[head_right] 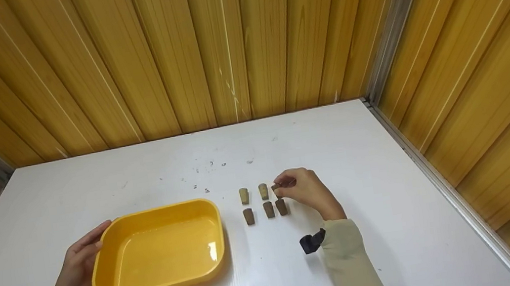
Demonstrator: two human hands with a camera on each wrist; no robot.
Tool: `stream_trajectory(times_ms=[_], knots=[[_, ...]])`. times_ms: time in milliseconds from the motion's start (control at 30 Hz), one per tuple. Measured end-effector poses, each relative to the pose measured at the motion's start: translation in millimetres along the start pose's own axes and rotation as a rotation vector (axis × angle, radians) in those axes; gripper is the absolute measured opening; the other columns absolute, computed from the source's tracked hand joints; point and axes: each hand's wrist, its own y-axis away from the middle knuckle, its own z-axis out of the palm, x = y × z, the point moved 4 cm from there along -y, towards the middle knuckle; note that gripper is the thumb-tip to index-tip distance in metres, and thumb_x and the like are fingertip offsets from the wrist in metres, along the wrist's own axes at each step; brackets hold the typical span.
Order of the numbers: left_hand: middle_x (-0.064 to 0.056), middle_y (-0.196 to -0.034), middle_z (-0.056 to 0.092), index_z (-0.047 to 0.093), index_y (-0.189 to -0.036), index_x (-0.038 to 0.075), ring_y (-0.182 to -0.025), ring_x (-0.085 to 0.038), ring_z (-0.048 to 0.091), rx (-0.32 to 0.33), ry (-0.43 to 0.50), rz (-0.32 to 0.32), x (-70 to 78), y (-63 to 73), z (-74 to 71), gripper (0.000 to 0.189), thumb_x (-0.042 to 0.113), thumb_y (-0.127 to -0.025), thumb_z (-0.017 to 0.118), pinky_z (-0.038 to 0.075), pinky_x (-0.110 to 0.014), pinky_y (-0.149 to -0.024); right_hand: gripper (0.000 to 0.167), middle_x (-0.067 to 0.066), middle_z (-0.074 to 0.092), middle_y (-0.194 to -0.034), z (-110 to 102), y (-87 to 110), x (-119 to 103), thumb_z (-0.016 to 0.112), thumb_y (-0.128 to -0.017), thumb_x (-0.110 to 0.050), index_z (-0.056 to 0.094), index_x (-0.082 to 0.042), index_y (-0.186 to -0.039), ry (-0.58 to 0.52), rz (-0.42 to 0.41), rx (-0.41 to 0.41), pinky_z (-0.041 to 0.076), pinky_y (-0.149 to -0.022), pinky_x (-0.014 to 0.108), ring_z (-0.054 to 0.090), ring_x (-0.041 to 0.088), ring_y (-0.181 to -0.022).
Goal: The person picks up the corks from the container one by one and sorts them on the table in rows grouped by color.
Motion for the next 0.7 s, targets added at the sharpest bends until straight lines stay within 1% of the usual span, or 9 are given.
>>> stream_trajectory(times_ms=[200,400,500,567,700], knots=[[-0.004,-0.127,0.064,0.045,-0.136,-0.007,-0.117,-0.017,0.061,0.017,-0.018,-0.003,-0.8,-0.9,-0.7,0.043,-0.006,-0.093,0.047,0.049,-0.029,-0.1,0.034,0.015,0.069,-0.109,-3.2,3.8,17.9,0.07,-0.086,-0.022,0.068,-0.002,-0.114,0.012,0.052,0.01,0.054,-0.087,0.037,0.065,0.026,-0.098],[-0.003,-0.126,0.065,0.047,-0.135,-0.007,-0.116,-0.016,0.062,0.021,-0.025,0.009,-0.3,-0.3,-1.6,0.042,-0.006,-0.093,0.047,0.049,-0.028,-0.1,0.034,0.014,0.069,-0.107,-3.0,3.9,30.7,0.07,-0.085,-0.022,0.068,-0.003,-0.113,0.027,0.121,0.006,0.053,-0.085,0.038,0.065,0.026,-0.098],[-0.004,-0.126,0.065,0.049,-0.134,-0.007,-0.116,-0.016,0.062,0.027,-0.026,0.014,-0.3,-0.3,-1.5,0.042,-0.006,-0.092,0.047,0.049,-0.028,-0.1,0.034,0.013,0.069,-0.106,-2.4,3.5,35.6,0.07,-0.085,-0.023,0.068,-0.003,-0.113,0.034,0.138,-0.001,0.053,-0.085,0.038,0.064,0.027,-0.099],[-0.004,-0.126,0.065,0.05,-0.133,-0.007,-0.116,-0.017,0.062,0.024,-0.024,0.015,-0.2,-0.4,-1.3,0.041,-0.006,-0.092,0.047,0.049,-0.028,-0.1,0.033,0.012,0.069,-0.106,-2.4,3.6,38.4,0.07,-0.085,-0.023,0.069,-0.004,-0.112,0.029,0.156,0.001,0.052,-0.083,0.035,0.064,0.025,-0.098],[-0.004,-0.127,0.065,0.05,-0.133,-0.007,-0.116,-0.017,0.062,0.011,-0.018,0.017,0.1,-0.5,-0.4,0.041,-0.006,-0.093,0.047,0.049,-0.028,-0.099,0.031,0.011,0.069,-0.105,-1.9,4.4,43.6,0.069,-0.084,-0.021,0.069,-0.005,-0.111,0.015,0.182,-0.003,0.051,-0.074,0.027,0.063,0.02,-0.092]])
